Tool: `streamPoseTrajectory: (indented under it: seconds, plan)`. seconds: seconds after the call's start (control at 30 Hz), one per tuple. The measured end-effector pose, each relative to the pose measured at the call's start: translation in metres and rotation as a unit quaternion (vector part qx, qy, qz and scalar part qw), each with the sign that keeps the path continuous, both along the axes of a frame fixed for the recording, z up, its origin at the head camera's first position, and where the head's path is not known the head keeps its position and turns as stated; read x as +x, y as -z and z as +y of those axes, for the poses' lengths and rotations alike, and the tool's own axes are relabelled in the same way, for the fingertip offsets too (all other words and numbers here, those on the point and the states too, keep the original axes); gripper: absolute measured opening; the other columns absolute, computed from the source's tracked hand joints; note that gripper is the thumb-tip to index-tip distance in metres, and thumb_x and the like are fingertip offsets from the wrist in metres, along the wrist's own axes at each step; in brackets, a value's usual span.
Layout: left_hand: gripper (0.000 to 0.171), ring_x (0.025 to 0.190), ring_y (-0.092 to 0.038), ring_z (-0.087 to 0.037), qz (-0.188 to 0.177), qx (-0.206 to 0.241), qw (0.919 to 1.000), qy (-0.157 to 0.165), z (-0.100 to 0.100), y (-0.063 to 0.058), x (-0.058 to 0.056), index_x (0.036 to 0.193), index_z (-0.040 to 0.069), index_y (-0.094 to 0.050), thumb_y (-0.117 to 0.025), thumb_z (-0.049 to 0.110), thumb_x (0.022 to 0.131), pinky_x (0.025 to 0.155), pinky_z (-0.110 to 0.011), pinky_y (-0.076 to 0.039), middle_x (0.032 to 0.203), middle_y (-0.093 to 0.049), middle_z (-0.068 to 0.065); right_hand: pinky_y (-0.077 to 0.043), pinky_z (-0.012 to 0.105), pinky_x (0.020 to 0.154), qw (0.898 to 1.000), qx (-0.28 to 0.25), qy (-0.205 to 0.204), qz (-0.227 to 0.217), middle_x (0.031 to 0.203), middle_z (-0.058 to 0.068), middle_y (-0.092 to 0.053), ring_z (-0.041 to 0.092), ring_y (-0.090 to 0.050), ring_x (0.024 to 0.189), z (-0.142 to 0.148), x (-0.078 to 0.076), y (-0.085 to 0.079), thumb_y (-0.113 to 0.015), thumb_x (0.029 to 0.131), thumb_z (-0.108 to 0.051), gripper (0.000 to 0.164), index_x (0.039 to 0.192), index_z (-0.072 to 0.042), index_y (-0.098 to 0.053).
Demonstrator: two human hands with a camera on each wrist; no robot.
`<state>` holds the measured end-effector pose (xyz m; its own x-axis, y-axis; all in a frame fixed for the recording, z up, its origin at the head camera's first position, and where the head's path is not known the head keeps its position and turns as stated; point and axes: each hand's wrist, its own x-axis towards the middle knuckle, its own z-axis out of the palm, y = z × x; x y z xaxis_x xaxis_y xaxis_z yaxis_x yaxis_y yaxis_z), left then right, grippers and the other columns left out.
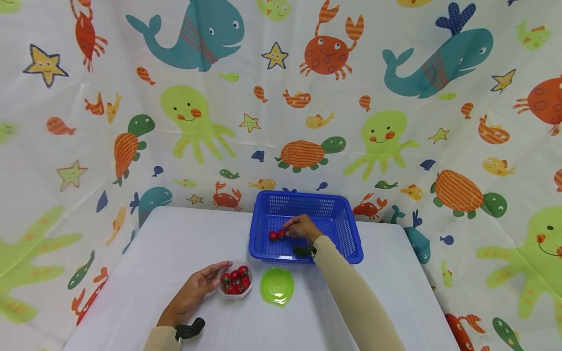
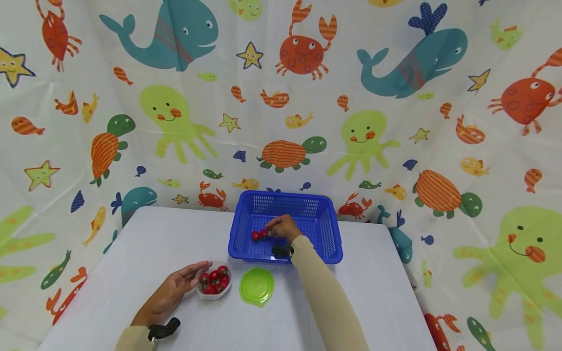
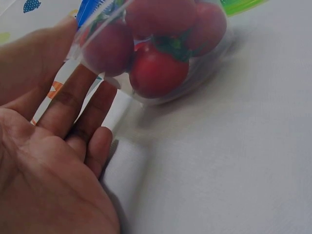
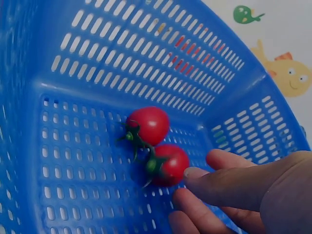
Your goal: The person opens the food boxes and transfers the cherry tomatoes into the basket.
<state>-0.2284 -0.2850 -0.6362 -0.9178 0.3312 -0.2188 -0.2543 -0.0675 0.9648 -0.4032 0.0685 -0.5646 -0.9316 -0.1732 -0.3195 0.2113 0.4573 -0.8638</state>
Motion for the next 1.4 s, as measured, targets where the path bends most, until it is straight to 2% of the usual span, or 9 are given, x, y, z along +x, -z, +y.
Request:
streamPoseTrajectory:
  seconds: [0.23, 0.37, 0.5, 0.6, 0.77, 0.93, 1.17, 1.4]
  plan:
    - [0.059, 0.138, -0.049, 0.016, -0.003, 0.008, 1.0000, -0.004, 0.002, -0.001, 0.001, 0.161, 0.012, -0.046, -0.066, 0.016, 0.105, 0.110, -0.006, -0.042, 0.171, -0.041, -0.006, -0.064, 0.038, 0.087, 1.000, -0.016, 0.005, 0.018, 0.119, 0.018, -0.079, 0.018, -0.074, 0.092, 0.002, 0.004, -0.006, -0.072, 0.090, 0.010, 0.028, 0.117, 0.002, -0.077]
    - [0.059, 0.138, -0.049, 0.016, 0.001, 0.007, 1.0000, -0.003, 0.002, 0.000, 0.002, 0.161, 0.012, -0.046, -0.066, 0.016, 0.106, 0.110, -0.007, -0.042, 0.171, -0.042, -0.006, -0.064, 0.044, 0.095, 0.999, -0.027, 0.008, 0.040, 0.120, 0.021, -0.078, 0.019, -0.076, 0.096, 0.002, 0.008, -0.015, -0.073, 0.093, 0.007, 0.028, 0.121, 0.004, -0.075]
    - [0.057, 0.139, -0.048, 0.017, 0.008, 0.001, 1.0000, -0.001, 0.002, 0.000, 0.006, 0.161, 0.013, -0.046, -0.065, 0.017, 0.107, 0.110, -0.006, -0.042, 0.171, -0.041, -0.005, -0.061, 0.049, 0.103, 0.997, -0.048, -0.007, 0.065, 0.126, 0.026, -0.075, 0.022, -0.076, 0.102, 0.001, 0.015, -0.026, -0.074, 0.095, 0.004, 0.029, 0.124, 0.004, -0.073]
    - [0.057, 0.139, -0.048, 0.017, 0.011, 0.001, 0.9999, -0.001, 0.003, 0.001, 0.009, 0.161, 0.013, -0.046, -0.063, 0.016, 0.107, 0.110, -0.006, -0.042, 0.171, -0.041, -0.005, -0.061, 0.047, 0.103, 0.994, -0.067, -0.015, 0.090, 0.127, 0.027, -0.074, 0.024, -0.076, 0.106, -0.002, 0.023, -0.034, -0.074, 0.096, 0.002, 0.028, 0.124, 0.003, -0.074]
    - [0.058, 0.139, -0.049, 0.015, 0.011, 0.000, 0.9999, -0.002, 0.006, 0.001, 0.014, 0.161, 0.013, -0.045, -0.064, 0.017, 0.107, 0.110, -0.007, -0.042, 0.171, -0.042, -0.004, -0.063, 0.038, 0.098, 0.991, -0.072, -0.001, 0.116, 0.117, 0.013, -0.080, 0.020, -0.076, 0.104, -0.006, 0.039, -0.048, -0.078, 0.096, -0.006, 0.023, 0.119, -0.007, -0.078]
    - [0.057, 0.139, -0.049, 0.015, 0.011, 0.002, 0.9999, -0.010, 0.011, 0.001, 0.020, 0.161, 0.012, -0.046, -0.064, 0.016, 0.107, 0.110, -0.007, -0.042, 0.169, -0.046, -0.002, -0.062, 0.035, 0.097, 0.986, -0.087, 0.007, 0.141, 0.113, 0.002, -0.080, 0.016, -0.074, 0.103, -0.009, 0.060, -0.059, -0.080, 0.095, -0.013, 0.020, 0.115, -0.018, -0.080]
    - [0.058, 0.138, -0.049, 0.015, 0.015, 0.005, 0.9997, -0.016, 0.017, -0.003, 0.035, 0.162, 0.009, -0.043, -0.062, 0.015, 0.108, 0.110, -0.006, -0.041, 0.170, -0.043, -0.005, -0.059, 0.036, 0.096, 0.975, -0.094, -0.017, 0.199, 0.114, 0.001, -0.080, 0.019, -0.071, 0.103, -0.011, 0.094, -0.076, -0.081, 0.095, -0.019, 0.025, 0.120, -0.016, -0.079]
    - [0.060, 0.137, -0.050, 0.016, 0.014, 0.007, 0.9996, -0.023, 0.026, -0.007, 0.050, 0.163, 0.007, -0.041, -0.063, 0.015, 0.107, 0.109, -0.005, -0.041, 0.172, -0.038, -0.011, -0.059, 0.033, 0.095, 0.971, -0.112, -0.035, 0.208, 0.115, 0.002, -0.080, 0.016, -0.073, 0.105, -0.012, 0.128, -0.087, -0.082, 0.095, -0.022, 0.022, 0.116, -0.023, -0.080]
